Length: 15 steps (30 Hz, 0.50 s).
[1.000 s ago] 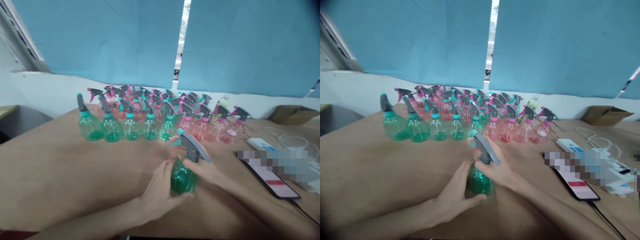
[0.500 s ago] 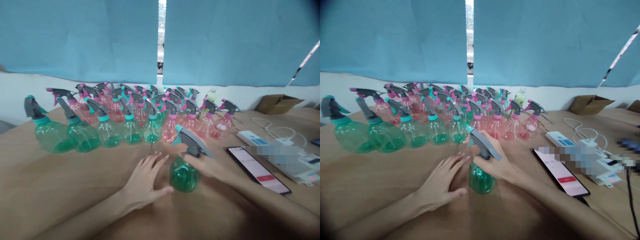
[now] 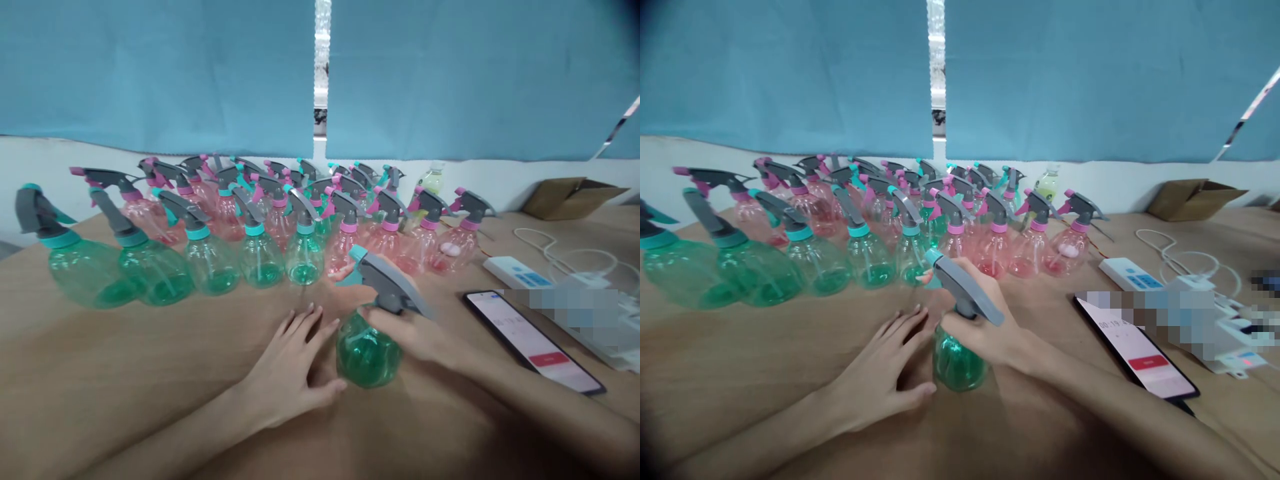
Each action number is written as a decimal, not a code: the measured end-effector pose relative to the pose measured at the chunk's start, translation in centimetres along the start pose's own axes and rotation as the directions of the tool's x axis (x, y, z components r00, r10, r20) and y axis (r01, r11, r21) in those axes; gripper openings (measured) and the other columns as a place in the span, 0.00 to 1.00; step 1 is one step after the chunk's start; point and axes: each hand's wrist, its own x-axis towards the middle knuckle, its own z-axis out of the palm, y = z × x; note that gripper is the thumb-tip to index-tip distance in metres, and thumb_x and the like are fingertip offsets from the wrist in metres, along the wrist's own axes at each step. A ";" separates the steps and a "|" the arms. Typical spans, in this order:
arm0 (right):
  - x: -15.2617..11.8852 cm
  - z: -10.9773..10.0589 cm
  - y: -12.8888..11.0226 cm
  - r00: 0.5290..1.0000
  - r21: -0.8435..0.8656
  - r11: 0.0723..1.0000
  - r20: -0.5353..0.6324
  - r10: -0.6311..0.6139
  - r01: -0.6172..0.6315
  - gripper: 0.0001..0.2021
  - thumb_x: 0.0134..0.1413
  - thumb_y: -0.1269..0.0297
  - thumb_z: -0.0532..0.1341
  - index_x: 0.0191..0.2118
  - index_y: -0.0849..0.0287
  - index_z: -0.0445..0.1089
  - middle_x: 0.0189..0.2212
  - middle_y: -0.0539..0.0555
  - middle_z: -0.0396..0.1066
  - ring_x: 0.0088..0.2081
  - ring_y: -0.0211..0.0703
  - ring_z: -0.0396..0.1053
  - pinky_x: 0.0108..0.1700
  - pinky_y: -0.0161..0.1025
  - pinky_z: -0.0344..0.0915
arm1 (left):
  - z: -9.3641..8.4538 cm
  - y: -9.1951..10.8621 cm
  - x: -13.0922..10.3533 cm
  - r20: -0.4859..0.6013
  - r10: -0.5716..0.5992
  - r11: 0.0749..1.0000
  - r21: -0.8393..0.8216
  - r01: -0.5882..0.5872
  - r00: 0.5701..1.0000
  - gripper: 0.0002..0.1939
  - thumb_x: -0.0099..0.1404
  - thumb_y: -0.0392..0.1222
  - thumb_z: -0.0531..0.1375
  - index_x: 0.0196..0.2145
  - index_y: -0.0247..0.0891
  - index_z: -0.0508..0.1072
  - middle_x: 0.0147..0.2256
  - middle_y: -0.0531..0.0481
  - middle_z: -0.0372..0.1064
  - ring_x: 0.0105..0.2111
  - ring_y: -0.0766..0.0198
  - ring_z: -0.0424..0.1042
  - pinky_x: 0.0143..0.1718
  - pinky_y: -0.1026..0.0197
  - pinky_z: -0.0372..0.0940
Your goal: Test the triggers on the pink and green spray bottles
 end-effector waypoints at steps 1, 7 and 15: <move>0.0 0.0 0.2 1.000 0.014 1.000 0.000 0.015 -0.015 0.16 0.40 0.70 0.55 0.40 0.52 0.65 0.19 0.43 0.62 0.19 0.36 0.60 0.21 0.34 0.60 | 0.0 0.0 0.0 0.011 -0.004 1.000 0.012 0.004 1.000 0.39 0.59 0.59 0.57 0.62 0.38 0.52 0.63 0.38 0.44 0.61 0.45 0.44 0.58 0.40 0.44; 0.4 0.6 1.4 0.999 0.134 0.991 0.033 0.006 -0.010 0.26 0.40 0.73 0.53 0.49 0.51 0.64 0.30 0.47 0.72 0.24 0.38 0.67 0.26 0.36 0.67 | 0.1 0.1 0.2 0.026 -0.003 0.999 0.050 0.001 1.000 0.37 0.60 0.58 0.56 0.61 0.38 0.55 0.63 0.40 0.45 0.62 0.46 0.44 0.58 0.41 0.45; 0.5 0.7 1.5 0.996 0.182 0.982 0.063 -0.058 0.046 0.26 0.43 0.74 0.53 0.51 0.52 0.63 0.40 0.51 0.73 0.37 0.43 0.72 0.41 0.42 0.72 | 0.0 0.3 0.3 0.010 0.002 1.000 0.026 -0.003 1.000 0.35 0.60 0.57 0.56 0.60 0.38 0.57 0.62 0.40 0.48 0.61 0.45 0.47 0.57 0.40 0.46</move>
